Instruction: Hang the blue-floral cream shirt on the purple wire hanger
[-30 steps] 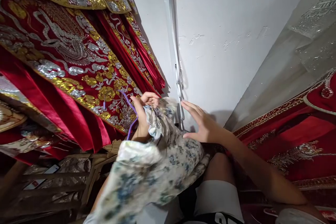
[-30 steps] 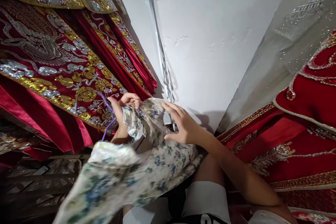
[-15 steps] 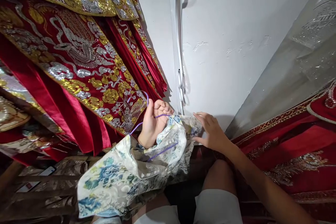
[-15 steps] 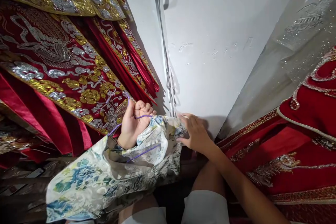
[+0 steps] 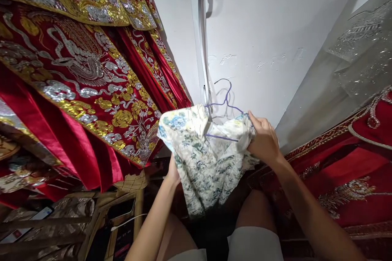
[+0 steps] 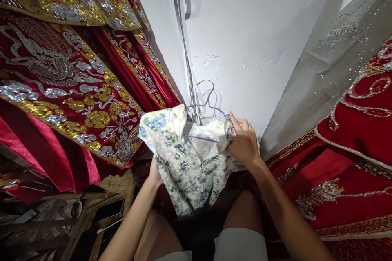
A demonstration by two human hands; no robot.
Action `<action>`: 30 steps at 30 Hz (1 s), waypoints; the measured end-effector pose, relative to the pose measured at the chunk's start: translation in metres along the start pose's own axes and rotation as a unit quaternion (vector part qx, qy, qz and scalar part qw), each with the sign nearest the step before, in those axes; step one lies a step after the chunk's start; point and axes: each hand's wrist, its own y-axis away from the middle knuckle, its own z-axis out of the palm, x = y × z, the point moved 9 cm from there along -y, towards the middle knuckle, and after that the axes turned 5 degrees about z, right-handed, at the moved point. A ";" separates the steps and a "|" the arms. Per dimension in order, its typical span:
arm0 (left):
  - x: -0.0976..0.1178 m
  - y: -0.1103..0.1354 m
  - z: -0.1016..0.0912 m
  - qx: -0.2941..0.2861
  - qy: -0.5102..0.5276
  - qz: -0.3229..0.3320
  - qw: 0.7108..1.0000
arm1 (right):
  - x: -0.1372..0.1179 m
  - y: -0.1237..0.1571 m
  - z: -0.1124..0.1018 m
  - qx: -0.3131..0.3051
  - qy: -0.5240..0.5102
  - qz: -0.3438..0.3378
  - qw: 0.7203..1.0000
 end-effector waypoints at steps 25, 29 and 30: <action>-0.096 0.117 0.021 0.145 0.286 -0.199 0.926 | -0.046 0.176 0.163 -0.336 -0.407 0.194 0.827; -0.090 0.117 0.027 0.138 0.287 -0.201 0.926 | -0.048 0.177 0.164 -0.366 -0.399 0.174 0.823; -0.086 0.118 0.029 0.137 0.287 -0.199 0.927 | -0.047 0.175 0.164 -0.362 -0.396 0.179 0.824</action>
